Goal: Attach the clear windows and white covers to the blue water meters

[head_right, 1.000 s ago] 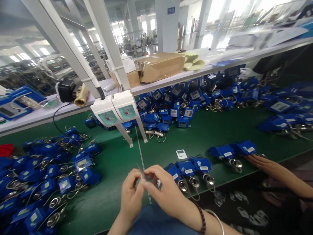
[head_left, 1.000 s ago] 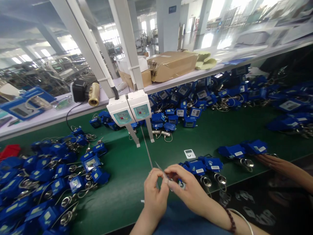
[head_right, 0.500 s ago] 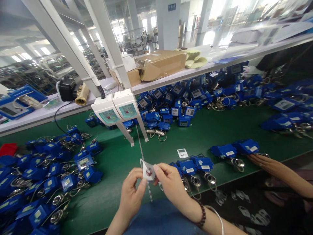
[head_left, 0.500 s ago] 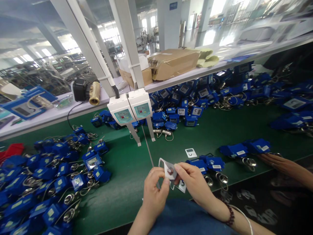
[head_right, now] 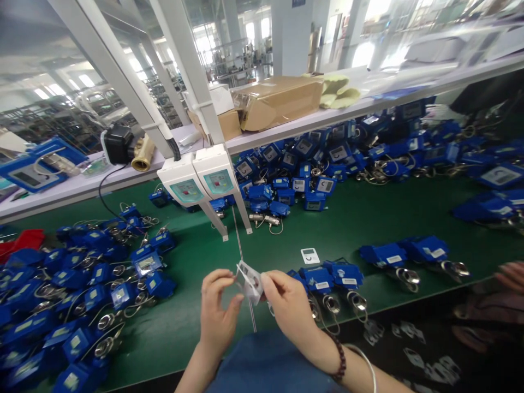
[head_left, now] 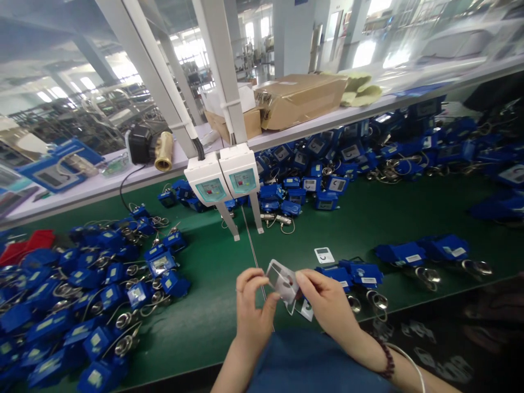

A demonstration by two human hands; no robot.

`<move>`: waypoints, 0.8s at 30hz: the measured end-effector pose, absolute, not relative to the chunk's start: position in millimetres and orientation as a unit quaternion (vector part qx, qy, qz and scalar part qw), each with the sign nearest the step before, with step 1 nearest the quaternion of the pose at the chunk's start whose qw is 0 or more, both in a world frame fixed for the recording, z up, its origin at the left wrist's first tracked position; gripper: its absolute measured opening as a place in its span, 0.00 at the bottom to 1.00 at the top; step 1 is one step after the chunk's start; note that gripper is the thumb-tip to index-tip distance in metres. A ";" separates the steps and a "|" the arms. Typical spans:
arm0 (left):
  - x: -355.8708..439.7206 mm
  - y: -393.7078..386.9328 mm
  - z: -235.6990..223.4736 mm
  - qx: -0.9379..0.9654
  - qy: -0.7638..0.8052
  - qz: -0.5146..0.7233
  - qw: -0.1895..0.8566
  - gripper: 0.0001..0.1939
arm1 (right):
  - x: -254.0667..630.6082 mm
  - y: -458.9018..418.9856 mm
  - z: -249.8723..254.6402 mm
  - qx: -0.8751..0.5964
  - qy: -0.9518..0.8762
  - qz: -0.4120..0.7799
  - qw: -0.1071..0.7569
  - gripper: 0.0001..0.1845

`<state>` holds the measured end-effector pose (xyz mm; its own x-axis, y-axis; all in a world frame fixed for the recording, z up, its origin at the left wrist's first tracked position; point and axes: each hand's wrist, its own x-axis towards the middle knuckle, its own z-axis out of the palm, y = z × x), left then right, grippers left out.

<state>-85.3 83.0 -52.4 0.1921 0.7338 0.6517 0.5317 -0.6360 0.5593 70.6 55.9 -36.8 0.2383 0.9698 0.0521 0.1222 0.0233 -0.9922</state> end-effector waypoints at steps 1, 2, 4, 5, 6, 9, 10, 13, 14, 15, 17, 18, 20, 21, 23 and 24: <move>-86.8 85.2 -51.6 0.774 0.411 0.477 0.065 0.10 | 71.8 55.4 -35.8 -0.576 -0.520 0.346 0.527 0.18; -87.9 87.2 -50.1 0.789 0.399 0.466 0.029 0.11 | 72.8 55.2 -34.9 -0.568 -0.558 0.306 0.522 0.17; -88.8 89.6 -45.5 0.814 0.364 0.451 -0.031 0.11 | 74.1 55.6 -33.2 -0.548 -0.609 0.248 0.516 0.16; -88.5 89.7 -43.0 0.819 0.351 0.450 -0.052 0.11 | 74.3 56.0 -32.7 -0.541 -0.625 0.224 0.516 0.16; -87.6 89.0 -40.5 0.819 0.345 0.453 -0.063 0.10 | 74.4 56.3 -32.5 -0.537 -0.636 0.197 0.519 0.15; -82.0 82.7 -35.0 0.819 0.346 0.456 -0.040 0.10 | 73.9 56.2 -34.6 -0.515 -0.663 0.094 0.535 0.11; -79.2 80.0 -33.6 0.818 0.356 0.451 -0.019 0.09 | 73.4 55.6 -36.2 -0.501 -0.673 0.059 0.541 0.10; -69.1 73.5 -28.5 0.771 0.452 0.434 0.109 0.05 | 70.5 53.0 -43.7 -0.457 -0.704 -0.014 0.543 0.12; -65.7 72.6 -26.4 0.733 0.491 0.429 0.194 0.05 | 69.3 52.2 -46.5 -0.447 -0.710 -0.027 0.543 0.15; -62.5 72.5 -24.4 0.679 0.517 0.426 0.300 0.05 | 68.1 51.8 -49.3 -0.438 -0.714 -0.037 0.545 0.18; -57.7 74.7 -21.1 0.528 0.512 0.420 0.532 0.06 | 66.2 52.2 -53.9 -0.422 -0.716 -0.047 0.554 0.22; -56.5 76.6 -20.2 0.442 0.482 0.417 0.631 0.08 | 65.7 53.0 -55.7 -0.411 -0.717 -0.052 0.561 0.22; -56.8 80.7 -20.0 0.288 0.412 0.405 0.764 0.14 | 65.6 54.9 -58.4 -0.387 -0.726 -0.061 0.565 0.23; -58.1 82.4 -20.4 0.229 0.382 0.395 0.803 0.16 | 66.0 55.8 -59.5 -0.378 -0.731 -0.066 0.564 0.24; -61.9 84.2 -21.5 0.143 0.337 0.371 0.853 0.19 | 67.2 56.9 -61.9 -0.369 -0.739 -0.072 0.559 0.24; -64.0 84.3 -22.1 0.111 0.320 0.357 0.871 0.20 | 67.9 56.9 -63.3 -0.369 -0.741 -0.071 0.557 0.24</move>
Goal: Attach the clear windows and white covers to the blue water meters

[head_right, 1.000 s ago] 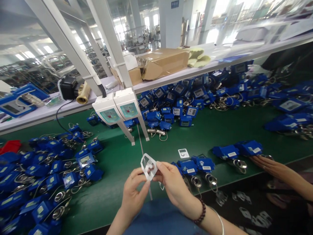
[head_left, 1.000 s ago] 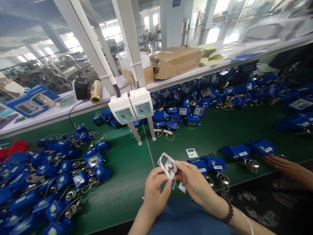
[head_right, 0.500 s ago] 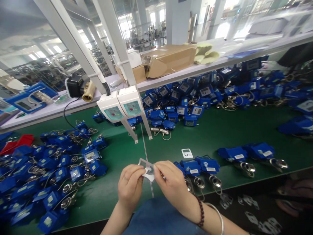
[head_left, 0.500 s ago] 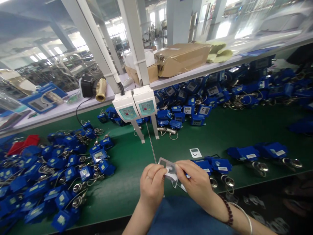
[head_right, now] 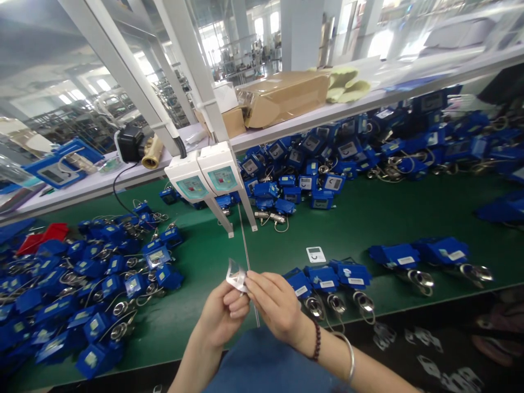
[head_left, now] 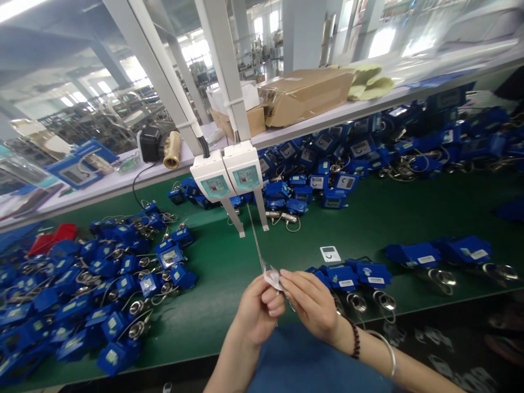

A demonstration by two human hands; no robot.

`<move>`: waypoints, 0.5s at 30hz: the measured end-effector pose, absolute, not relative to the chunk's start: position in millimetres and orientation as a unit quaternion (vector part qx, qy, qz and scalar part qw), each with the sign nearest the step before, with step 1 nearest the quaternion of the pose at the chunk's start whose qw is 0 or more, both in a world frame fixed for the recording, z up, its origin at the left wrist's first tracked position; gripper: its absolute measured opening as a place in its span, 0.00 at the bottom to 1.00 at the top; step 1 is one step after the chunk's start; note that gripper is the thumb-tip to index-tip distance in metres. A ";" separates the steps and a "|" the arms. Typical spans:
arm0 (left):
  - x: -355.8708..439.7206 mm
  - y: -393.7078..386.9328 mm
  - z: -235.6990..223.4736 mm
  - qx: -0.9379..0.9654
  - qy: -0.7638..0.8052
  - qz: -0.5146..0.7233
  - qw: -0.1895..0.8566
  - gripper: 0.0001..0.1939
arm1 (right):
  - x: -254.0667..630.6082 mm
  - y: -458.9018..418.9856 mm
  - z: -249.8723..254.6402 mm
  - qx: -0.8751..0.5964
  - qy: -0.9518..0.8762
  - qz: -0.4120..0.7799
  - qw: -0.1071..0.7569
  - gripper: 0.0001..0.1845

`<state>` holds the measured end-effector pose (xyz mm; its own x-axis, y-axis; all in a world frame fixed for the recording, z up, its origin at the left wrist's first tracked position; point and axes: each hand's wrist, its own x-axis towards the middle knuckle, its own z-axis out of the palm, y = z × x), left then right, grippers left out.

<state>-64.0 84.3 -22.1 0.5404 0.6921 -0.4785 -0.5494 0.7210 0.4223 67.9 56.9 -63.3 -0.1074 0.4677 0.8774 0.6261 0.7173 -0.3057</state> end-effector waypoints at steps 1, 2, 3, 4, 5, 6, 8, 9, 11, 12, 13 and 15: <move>-66.0 83.9 -22.6 0.084 0.306 0.343 0.884 0.19 | 68.6 56.7 -64.9 -0.370 -0.741 -0.068 0.557 0.24; -67.8 83.1 -23.2 0.061 0.292 0.329 0.896 0.19 | 69.4 56.4 -66.7 -0.370 -0.740 -0.064 0.558 0.25; -69.4 82.3 -23.9 0.041 0.280 0.315 0.906 0.18 | 70.2 55.9 -68.5 -0.370 -0.739 -0.058 0.560 0.25; -70.8 81.5 -24.9 0.028 0.270 0.303 0.914 0.18 | 71.1 55.4 -70.4 -0.368 -0.739 -0.052 0.561 0.25; -72.2 80.8 -26.1 0.019 0.262 0.294 0.919 0.18 | 72.0 55.0 -72.3 -0.367 -0.739 -0.047 0.563 0.25; -73.6 80.2 -27.5 0.016 0.255 0.287 0.923 0.18 | 73.0 54.6 -74.2 -0.365 -0.741 -0.041 0.562 0.25; -76.3 79.1 -30.5 0.028 0.244 0.277 0.929 0.19 | 74.8 54.2 -77.7 -0.357 -0.747 -0.035 0.559 0.25; -77.3 78.3 -31.8 0.044 0.239 0.272 0.931 0.20 | 75.4 54.3 -79.2 -0.352 -0.752 -0.032 0.557 0.24; -77.6 74.9 -32.8 0.075 0.234 0.264 0.933 0.19 | 75.4 55.3 -81.8 -0.354 -0.752 -0.014 0.557 0.21; -76.4 72.2 -32.1 0.091 0.232 0.256 0.934 0.16 | 74.6 56.3 -82.9 -0.364 -0.744 0.005 0.560 0.19; -74.5 69.2 -30.7 0.110 0.229 0.244 0.936 0.13 | 73.2 57.4 -83.6 -0.379 -0.732 0.024 0.566 0.16; -69.7 63.0 -25.9 0.163 0.219 0.212 0.938 0.10 | 69.6 60.1 -84.0 -0.407 -0.705 0.064 0.576 0.12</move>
<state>-69.7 63.0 -25.9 0.8140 0.4698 -0.3417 -0.3272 0.8568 0.3985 69.6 60.1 -84.0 -0.0035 0.6483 0.7614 0.5016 0.6598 -0.5595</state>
